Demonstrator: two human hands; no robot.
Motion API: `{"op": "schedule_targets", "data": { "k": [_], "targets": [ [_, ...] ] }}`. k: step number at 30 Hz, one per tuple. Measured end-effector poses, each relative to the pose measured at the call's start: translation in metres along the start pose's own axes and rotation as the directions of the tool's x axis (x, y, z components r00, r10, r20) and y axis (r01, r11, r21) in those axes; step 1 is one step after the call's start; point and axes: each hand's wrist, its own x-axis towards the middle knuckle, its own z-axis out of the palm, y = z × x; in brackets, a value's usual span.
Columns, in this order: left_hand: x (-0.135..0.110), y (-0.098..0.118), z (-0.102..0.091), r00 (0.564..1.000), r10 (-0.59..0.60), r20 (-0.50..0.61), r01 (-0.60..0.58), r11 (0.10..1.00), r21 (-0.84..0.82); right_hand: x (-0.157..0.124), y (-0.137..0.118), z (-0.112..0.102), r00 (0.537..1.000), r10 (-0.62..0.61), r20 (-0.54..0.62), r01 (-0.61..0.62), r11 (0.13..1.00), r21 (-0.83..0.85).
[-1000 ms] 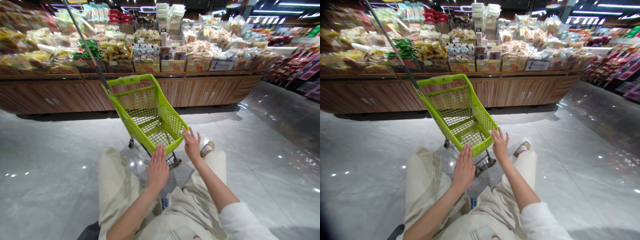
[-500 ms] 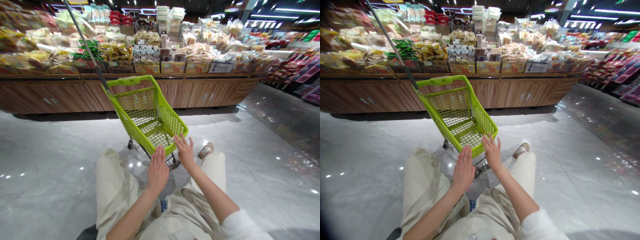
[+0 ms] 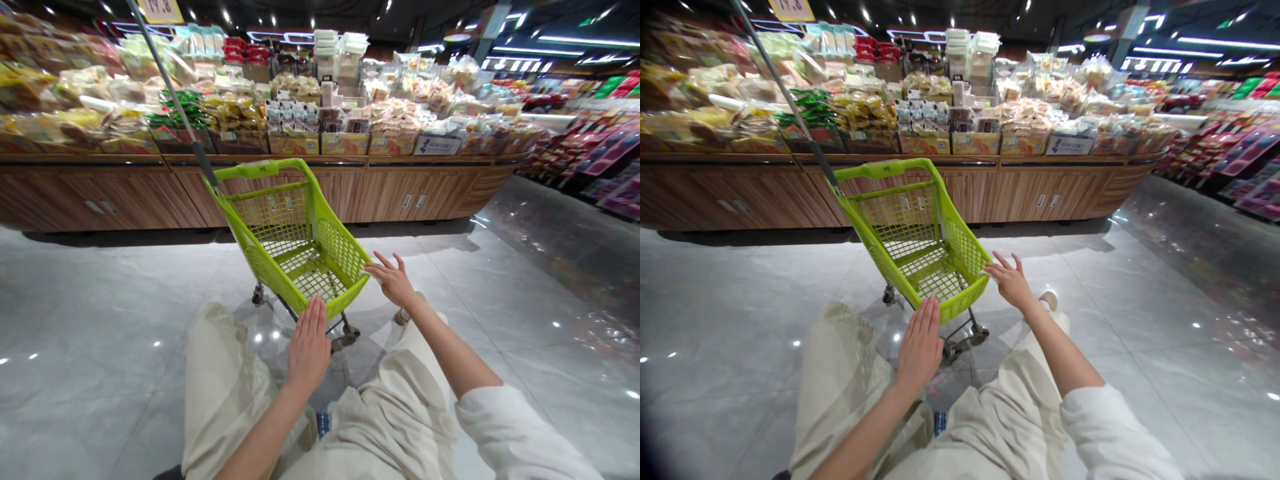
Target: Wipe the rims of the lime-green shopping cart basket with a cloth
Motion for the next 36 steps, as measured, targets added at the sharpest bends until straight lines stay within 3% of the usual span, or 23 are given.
{"op": "schedule_targets", "data": {
  "k": [7,12,17,20,22,25,28,31,33,36],
  "targets": [
    [-0.007,-0.014,-0.001,0.996,-0.056,-0.071,0.057,0.998,0.015,-0.019,-0.048,-0.008,0.989,0.141,-0.031,-0.138,0.986,0.096],
    [-0.023,-0.05,-0.008,0.98,-0.149,-0.129,0.153,0.988,0.026,-0.034,-0.1,-0.01,0.99,0.143,-0.006,-0.139,0.97,0.2],
    [-0.02,-0.121,-0.015,0.959,-0.231,-0.166,0.234,0.972,-0.001,-0.029,-0.166,0.002,0.998,0.047,0.029,-0.054,0.946,0.32],
    [-0.006,-0.157,-0.021,0.965,-0.237,-0.113,0.237,0.971,-0.012,-0.015,-0.198,0.009,0.997,-0.034,0.07,0.006,0.93,0.366],
    [0.001,-0.166,-0.025,0.957,-0.281,-0.077,0.283,0.959,0.006,-0.003,-0.214,0.013,0.993,-0.081,0.09,0.042,0.925,0.378],
    [0.003,-0.151,-0.027,0.973,-0.232,0.002,0.232,0.972,0.031,0.013,-0.226,0.02,0.98,-0.166,0.105,0.117,0.924,0.363],
    [-0.003,-0.127,-0.026,0.996,-0.041,0.075,0.046,0.997,-0.065,0.024,-0.216,0.027,0.97,-0.229,0.076,0.199,0.938,0.283],
    [-0.004,-0.115,-0.022,0.998,-0.048,0.029,0.051,0.995,-0.084,0.033,-0.173,0.026,0.972,-0.232,0.037,0.223,0.961,0.162],
    [0.001,-0.114,-0.02,0.997,-0.077,0.011,0.077,0.994,-0.079,0.039,-0.131,0.019,0.991,-0.137,-0.001,0.137,0.987,0.08],
    [0.009,-0.108,-0.019,0.995,-0.096,0.002,0.096,0.991,-0.088,0.044,-0.081,0.006,0.981,0.146,-0.126,-0.15,0.988,-0.025]
  ]
}}
